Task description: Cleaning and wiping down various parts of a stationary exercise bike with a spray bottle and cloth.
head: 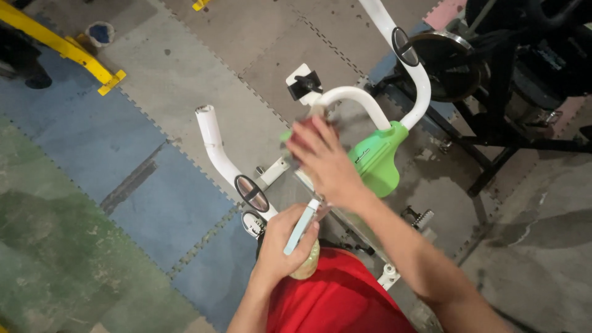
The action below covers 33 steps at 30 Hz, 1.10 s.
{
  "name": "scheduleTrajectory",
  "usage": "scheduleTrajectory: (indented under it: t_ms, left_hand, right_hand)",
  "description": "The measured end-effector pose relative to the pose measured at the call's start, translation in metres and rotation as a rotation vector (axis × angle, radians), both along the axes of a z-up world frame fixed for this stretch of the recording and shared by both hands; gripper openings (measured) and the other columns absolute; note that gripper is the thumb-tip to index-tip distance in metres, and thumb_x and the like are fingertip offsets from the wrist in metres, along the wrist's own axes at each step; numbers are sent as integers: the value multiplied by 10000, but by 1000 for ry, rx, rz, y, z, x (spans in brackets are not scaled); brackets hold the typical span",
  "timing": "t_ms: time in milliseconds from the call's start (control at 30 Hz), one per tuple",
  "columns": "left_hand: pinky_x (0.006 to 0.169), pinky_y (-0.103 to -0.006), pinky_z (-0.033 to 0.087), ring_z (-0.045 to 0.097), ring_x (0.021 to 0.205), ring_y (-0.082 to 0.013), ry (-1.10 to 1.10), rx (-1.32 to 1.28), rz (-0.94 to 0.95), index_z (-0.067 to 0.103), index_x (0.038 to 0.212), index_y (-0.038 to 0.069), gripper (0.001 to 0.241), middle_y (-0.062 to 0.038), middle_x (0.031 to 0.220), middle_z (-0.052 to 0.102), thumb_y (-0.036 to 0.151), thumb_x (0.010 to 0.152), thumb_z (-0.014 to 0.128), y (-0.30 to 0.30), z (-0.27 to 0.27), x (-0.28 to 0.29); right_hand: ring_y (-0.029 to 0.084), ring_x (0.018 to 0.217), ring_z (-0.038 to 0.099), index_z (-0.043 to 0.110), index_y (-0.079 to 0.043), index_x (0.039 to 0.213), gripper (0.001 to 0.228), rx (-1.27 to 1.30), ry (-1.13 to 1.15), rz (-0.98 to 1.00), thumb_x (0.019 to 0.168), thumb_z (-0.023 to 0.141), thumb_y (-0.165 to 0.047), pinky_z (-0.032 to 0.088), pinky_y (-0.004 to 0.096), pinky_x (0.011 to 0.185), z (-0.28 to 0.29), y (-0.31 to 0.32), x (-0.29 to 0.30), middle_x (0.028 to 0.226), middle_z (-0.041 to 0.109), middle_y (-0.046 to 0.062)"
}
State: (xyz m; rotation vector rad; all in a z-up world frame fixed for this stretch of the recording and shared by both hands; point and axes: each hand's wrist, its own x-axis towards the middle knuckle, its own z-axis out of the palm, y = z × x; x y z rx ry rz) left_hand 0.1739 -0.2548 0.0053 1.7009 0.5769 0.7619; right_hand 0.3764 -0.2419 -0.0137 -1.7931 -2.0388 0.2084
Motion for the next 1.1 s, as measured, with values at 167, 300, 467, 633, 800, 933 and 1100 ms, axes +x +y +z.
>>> scheduleTrajectory:
  t_ms: [167,300,467,633,800,933,1100]
  left_hand:
    - [661,-361,525,664,682,-272,75,-159,44,711,1120,2,274,-149,802,672,139,895,633,4,7,0]
    - [682,-362,527,662,696,-270,65,-134,52,711,1130,0,277,-144,789,668,144,905,638,3,-3,0]
    - [681,-348,543,689,701,-240,46,-171,41,706,1125,-2,277,-123,796,695,141,898,637,1,-8,3]
    - [701,-326,553,699,714,-208,40,-158,49,708,1131,-5,265,-117,801,705,131,917,631,1,-7,5]
    - [724,-309,565,713,733,-192,47,-128,73,709,1137,-11,268,-116,835,727,146,930,643,-5,-6,5]
    - [699,-311,559,707,710,-191,80,-166,154,719,1108,-5,260,-113,804,720,150,913,643,-8,0,6]
    - [712,-316,553,704,725,-196,91,-88,264,727,1088,12,228,-111,830,719,146,918,657,-9,7,0]
  right_hand:
    - [381,1466,379,615,-61,1367,405,97,-21,-267,962,637,-72,306,544,1225,11,50,44,1500,504,129]
    - [417,1215,566,613,-13,1285,289,-93,-86,-500,1048,564,-172,462,534,1033,28,58,82,1302,609,205]
    - [457,1002,642,685,-47,1182,360,-235,163,-742,1105,467,-324,477,563,878,9,29,130,1045,721,193]
    - [421,1308,508,562,-28,1389,375,-70,71,-670,1105,468,-255,409,557,1101,-8,39,70,1403,557,205]
    - [448,1532,248,488,-56,1556,505,192,-156,-259,1065,546,-157,272,582,1247,-8,10,16,1680,295,199]
    - [413,1525,314,614,-42,1352,403,45,-45,28,952,626,-90,353,536,1210,8,-42,11,1652,339,169]
    - [378,1475,433,732,-18,1117,239,63,-60,94,891,667,-63,447,489,1170,-11,-63,7,1549,520,84]
